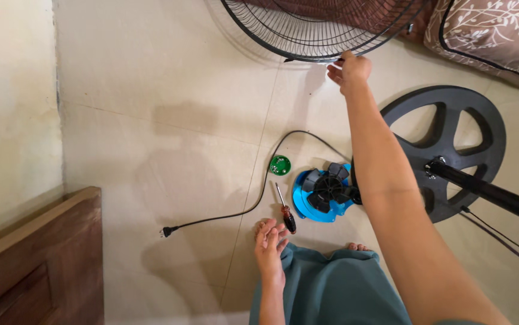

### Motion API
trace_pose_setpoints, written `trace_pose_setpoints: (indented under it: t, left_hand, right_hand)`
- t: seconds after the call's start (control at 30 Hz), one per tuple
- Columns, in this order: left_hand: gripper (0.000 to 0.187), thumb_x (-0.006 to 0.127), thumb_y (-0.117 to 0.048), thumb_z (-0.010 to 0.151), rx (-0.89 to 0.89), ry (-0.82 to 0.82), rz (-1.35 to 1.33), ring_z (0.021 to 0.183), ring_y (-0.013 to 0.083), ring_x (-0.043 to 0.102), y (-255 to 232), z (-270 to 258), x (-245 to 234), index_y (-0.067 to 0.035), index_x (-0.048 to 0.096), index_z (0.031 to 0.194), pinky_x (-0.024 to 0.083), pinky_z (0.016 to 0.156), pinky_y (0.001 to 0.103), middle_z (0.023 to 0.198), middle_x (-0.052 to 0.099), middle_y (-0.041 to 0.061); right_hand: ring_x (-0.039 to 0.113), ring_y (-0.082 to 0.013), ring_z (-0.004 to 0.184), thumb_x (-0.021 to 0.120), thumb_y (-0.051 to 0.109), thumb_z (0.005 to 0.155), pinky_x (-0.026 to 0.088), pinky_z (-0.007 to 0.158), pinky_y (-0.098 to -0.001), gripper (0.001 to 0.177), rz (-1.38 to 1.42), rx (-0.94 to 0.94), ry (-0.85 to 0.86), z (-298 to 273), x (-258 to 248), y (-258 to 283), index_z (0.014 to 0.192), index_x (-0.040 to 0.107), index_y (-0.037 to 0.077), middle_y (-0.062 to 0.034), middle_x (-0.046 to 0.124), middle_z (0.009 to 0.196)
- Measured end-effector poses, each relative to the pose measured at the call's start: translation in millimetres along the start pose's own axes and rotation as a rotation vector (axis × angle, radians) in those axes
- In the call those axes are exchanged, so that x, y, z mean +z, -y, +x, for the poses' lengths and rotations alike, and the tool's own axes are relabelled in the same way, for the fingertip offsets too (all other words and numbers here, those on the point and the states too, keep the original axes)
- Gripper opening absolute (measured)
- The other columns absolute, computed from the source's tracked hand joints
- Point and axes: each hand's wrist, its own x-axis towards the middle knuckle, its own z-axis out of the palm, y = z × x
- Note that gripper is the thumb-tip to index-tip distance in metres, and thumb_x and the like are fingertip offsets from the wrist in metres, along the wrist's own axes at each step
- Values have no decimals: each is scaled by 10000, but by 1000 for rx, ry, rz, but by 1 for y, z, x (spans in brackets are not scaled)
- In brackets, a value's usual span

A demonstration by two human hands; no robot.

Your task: The person assembles a standing fan by attaching the motor housing to the stand, securing it with a screwdriver, and then mounting the fan blades and protective cage. The person uses a screwdriver to tighten screws at multiple points to complete the assembly.

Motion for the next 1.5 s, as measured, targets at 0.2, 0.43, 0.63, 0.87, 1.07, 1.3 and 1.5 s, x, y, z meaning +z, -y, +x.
trace_pose_setpoints:
  t: [0.2, 0.43, 0.63, 0.87, 1.07, 1.3, 1.5]
  left_hand:
    - [412, 637, -314, 944, 21, 6, 12, 1054, 164, 685, -15, -29, -12, -127, 662, 1311, 525, 874, 328, 1299, 707, 20]
    - [382, 604, -286, 978, 55, 41, -76, 1064, 186, 663, -28, -81, -13, -116, 632, 1319, 532, 896, 354, 1288, 710, 41]
    - [386, 615, -240, 984, 168, -50, -241, 1115, 267, 678, -17, -138, -54, -86, 589, 1338, 509, 939, 433, 1208, 708, 104]
    - [486, 528, -364, 999, 285, -247, -381, 1256, 301, 590, 11, -257, -145, -133, 534, 1427, 453, 1044, 502, 1386, 592, 126]
    - [640, 495, -523, 988, 465, -338, -429, 1362, 294, 498, -8, -388, -204, -157, 451, 1511, 403, 1089, 508, 1492, 523, 94]
    - [558, 551, -429, 1024, 600, -211, -134, 1069, 328, 694, -101, -528, -246, -105, 440, 1464, 558, 902, 445, 1284, 639, 135]
    - [358, 424, -288, 1108, 975, -64, -194, 878, 311, 729, -127, -597, -223, -77, 445, 1397, 576, 696, 363, 1166, 682, 178]
  right_hand:
    - [731, -419, 845, 561, 13, 904, 638, 817, -564, 281, 413, -124, 178, -34, -23, -3, 1111, 398, -84, -248, 615, 1019]
    - [709, -485, 853, 527, -65, 848, 656, 804, -600, 224, 398, -142, 293, -139, -103, -11, 1016, 387, -117, -322, 595, 1045]
    - [721, -473, 1000, 570, -50, 930, 647, 847, -592, 174, 245, -124, 455, -279, -191, -16, 943, 408, 10, -275, 643, 1110]
    - [713, -443, 1042, 512, -97, 870, 622, 834, -542, 114, 28, -18, 683, -459, -316, 23, 940, 497, -8, -288, 646, 1170]
    - [722, -448, 1064, 539, -78, 870, 635, 811, -556, 126, -100, -39, 826, -603, -419, 83, 896, 459, 16, -288, 666, 1192]
    - [708, -422, 1057, 546, -54, 861, 618, 800, -524, 208, -321, -165, 791, -738, -499, 145, 1045, 607, 24, -283, 661, 1214]
    - [729, -428, 1092, 576, -42, 942, 632, 861, -538, 141, -33, -518, 710, -829, -554, 160, 1042, 486, 0, -317, 674, 1268]
